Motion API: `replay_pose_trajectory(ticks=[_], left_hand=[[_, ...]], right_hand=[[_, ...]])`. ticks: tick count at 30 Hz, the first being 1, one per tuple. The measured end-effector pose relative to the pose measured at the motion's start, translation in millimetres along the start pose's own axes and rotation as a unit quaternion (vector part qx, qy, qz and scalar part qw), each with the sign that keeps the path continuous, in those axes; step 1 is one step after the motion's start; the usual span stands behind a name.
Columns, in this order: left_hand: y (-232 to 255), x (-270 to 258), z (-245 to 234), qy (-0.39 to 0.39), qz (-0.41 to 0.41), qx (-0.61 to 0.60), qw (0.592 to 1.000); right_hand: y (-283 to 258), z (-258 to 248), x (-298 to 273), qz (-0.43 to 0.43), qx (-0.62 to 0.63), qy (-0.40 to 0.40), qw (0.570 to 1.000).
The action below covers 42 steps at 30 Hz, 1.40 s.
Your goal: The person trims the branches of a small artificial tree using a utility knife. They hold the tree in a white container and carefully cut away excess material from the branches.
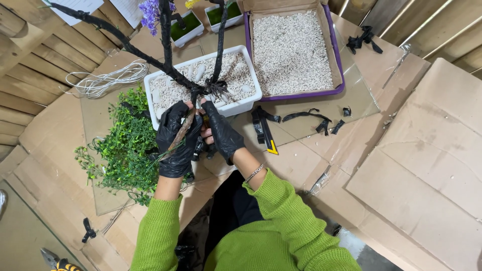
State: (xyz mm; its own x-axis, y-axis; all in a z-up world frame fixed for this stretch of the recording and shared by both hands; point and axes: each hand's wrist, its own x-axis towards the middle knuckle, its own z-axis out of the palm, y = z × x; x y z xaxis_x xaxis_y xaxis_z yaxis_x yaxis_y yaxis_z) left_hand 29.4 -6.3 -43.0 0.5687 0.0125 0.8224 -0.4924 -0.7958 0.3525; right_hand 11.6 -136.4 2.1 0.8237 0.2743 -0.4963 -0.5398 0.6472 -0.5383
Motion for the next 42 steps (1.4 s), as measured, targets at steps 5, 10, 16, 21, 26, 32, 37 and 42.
replay_pose_trajectory(ticks=[5, 10, 16, 21, 26, 32, 37, 42], left_hand=[[2, 7, -16, -0.048, -0.024, -0.012, 0.998], [11, 14, -23, -0.102, -0.094, -0.079, 0.987], [51, 39, -51, -0.122, -0.064, -0.053, 0.989], [73, 52, -65, -0.158, -0.093, -0.055, 0.981], [42, 37, -58, -0.146, -0.061, -0.067, 0.985], [32, 37, -61, -0.178, -0.078, -0.173, 0.966], [28, 35, -56, -0.173, -0.067, -0.178, 0.966], [52, 45, -67, -0.163, -0.078, -0.170, 0.969]], right_hand=[[5, -3, 9, 0.015, 0.018, -0.016, 1.000], [15, -14, 24, 0.011, 0.041, -0.047, 0.998], [5, -6, 7, 0.027, 0.089, -0.074, 0.993], [12, -17, 23, 0.048, 0.093, -0.107, 0.989], [9, -14, 25, 0.053, 0.050, -0.125, 0.989], [-12, -5, 10, 0.015, -0.038, -0.056, 0.998], [-38, 9, -15, -0.006, -0.085, -0.027, 0.996], [-59, 10, -35, 0.014, -0.140, -0.058, 0.988]])
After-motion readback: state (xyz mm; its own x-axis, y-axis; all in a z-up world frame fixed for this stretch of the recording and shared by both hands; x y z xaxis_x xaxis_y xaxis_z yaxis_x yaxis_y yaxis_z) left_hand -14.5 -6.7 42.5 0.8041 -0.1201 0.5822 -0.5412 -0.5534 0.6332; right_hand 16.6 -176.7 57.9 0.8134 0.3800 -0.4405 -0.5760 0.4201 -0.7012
